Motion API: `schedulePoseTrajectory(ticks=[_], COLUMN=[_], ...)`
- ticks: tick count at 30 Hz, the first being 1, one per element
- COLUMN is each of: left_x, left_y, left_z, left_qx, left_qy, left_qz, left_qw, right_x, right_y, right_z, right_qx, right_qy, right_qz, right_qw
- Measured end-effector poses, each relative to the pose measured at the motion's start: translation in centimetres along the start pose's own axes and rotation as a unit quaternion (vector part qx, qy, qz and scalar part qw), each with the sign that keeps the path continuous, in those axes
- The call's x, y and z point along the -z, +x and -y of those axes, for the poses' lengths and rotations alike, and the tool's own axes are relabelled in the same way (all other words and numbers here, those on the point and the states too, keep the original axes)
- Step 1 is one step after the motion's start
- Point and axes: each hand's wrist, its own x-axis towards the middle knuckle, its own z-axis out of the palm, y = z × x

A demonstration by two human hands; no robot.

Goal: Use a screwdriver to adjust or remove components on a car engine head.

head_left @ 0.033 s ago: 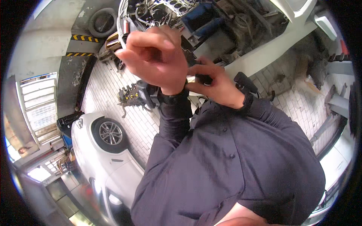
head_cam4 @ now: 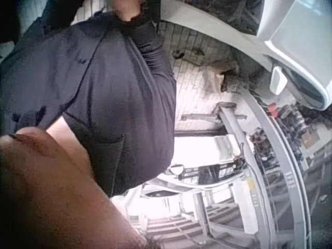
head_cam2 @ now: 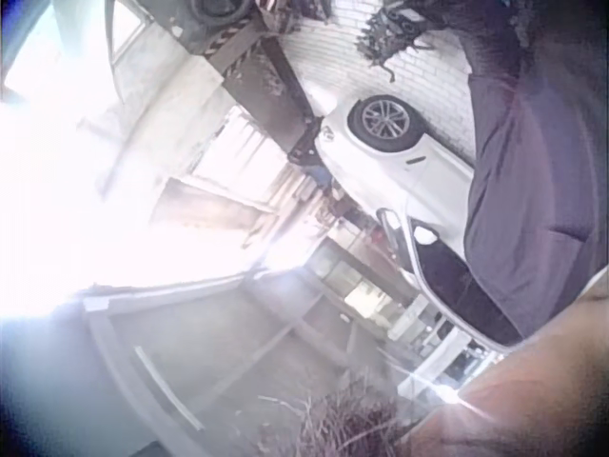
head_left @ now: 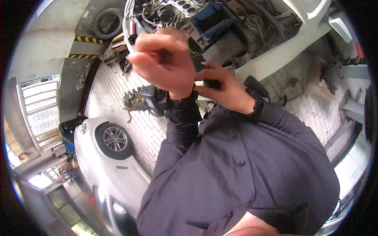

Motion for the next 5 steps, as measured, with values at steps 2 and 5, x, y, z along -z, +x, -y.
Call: schedulePoseTrajectory(ticks=[2,5], left_x=[0.8,2.0], left_y=[-0.5,-0.4], left_z=[-0.9,-2.5], left_qx=[-0.032,-0.014], left_qy=[0.217,0.269], left_qz=[0.034,0.148], left_qw=[0.975,0.952], right_x=[-0.8,-1.8], right_y=[-0.3,0.1], right_z=[-0.5,-0.4], right_qx=[0.027,0.040], right_qy=[-0.008,0.047], right_qz=[-0.010,0.021], right_qw=[1.000,0.998])
